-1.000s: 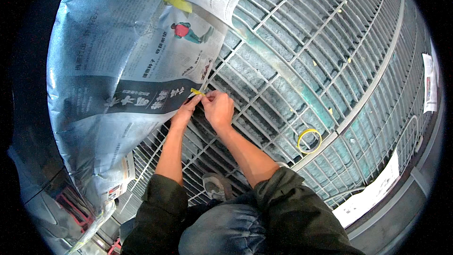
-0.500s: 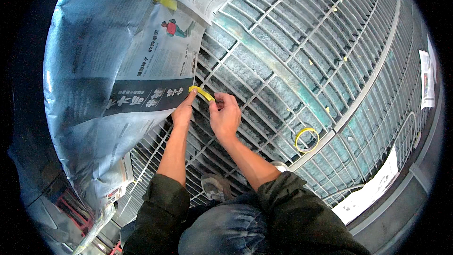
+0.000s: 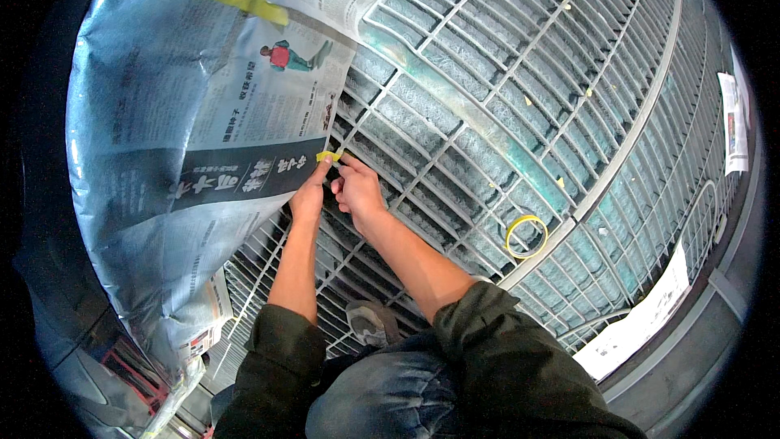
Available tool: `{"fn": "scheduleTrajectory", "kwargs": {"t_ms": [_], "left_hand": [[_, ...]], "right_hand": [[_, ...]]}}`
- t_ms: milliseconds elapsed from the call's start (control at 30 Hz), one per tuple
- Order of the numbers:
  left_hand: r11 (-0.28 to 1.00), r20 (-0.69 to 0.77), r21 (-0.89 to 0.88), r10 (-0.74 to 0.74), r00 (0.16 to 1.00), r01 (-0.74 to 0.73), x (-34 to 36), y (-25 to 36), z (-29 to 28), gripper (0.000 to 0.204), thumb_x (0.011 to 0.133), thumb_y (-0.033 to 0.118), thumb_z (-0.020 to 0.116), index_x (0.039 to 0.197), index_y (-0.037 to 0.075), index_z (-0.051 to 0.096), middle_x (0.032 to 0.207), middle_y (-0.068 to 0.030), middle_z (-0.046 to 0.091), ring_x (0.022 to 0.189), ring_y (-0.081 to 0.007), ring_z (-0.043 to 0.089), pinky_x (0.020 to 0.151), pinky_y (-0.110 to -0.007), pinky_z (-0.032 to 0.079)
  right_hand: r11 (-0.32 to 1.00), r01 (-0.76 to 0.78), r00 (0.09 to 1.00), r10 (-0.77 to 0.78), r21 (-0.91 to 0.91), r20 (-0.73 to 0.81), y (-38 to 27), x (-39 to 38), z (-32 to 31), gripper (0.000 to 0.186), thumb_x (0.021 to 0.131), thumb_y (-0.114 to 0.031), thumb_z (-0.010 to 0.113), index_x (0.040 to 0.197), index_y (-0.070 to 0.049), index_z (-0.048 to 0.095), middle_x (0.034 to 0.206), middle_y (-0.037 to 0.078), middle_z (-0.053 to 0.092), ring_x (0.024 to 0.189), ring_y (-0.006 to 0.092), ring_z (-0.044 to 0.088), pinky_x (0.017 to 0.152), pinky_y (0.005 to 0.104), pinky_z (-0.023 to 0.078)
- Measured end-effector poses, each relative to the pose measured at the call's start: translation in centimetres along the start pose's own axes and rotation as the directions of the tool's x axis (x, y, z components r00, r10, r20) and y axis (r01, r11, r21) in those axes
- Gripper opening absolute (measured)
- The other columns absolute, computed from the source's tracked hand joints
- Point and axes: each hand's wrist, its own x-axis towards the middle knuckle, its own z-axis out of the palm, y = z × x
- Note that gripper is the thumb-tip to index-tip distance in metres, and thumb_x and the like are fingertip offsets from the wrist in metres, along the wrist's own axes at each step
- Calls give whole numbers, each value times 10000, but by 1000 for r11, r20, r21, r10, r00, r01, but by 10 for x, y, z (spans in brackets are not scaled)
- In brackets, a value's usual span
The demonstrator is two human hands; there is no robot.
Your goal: The person applies yellow masking tape to secure newspaper over a car's body panels, then uses a spray gun to apply paint to the exposed side of the car. The person moves around the vehicle to cover different areas with even strokes.
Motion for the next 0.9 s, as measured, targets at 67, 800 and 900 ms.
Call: {"fn": "scheduleTrajectory", "kwargs": {"t_ms": [67, 800, 900], "left_hand": [[999, -4, 36, -38, 999, 38, 0, 3, 2, 503, 812, 419, 707, 1074, -7, 655, 1152, -107, 636, 1031, -201, 569, 928, -298, 393], [986, 214, 165, -69, 974, 34, 16, 15, -11, 543, 801, 522, 673, 1006, 19, 684, 1053, -62, 652, 936, -165, 570, 863, -284, 414], [987, 271, 74, -158, 949, 143, 16, 15, -7, 549, 783, 514, 698, 1020, 20, 676, 1031, -52, 643, 939, -161, 563, 859, -274, 410]], "right_hand": [[985, -86, 994, 75, 152, 76, -1, 7, -1, 376, 938, -103, 393, 1311, -123, 443, 648, -1, 481, 462, 62, 339, 386, 216, 266], [947, -260, 952, 220, 186, 213, -12, 28, 3, 114, 897, -29, 386, 920, -138, 412, 647, -40, 416, 508, 66, 406, 378, 180, 334], [955, -233, 964, 202, 181, 173, -11, 25, 0, 202, 901, -37, 388, 1073, -125, 449, 666, -27, 456, 521, 90, 449, 420, 200, 386]]}}
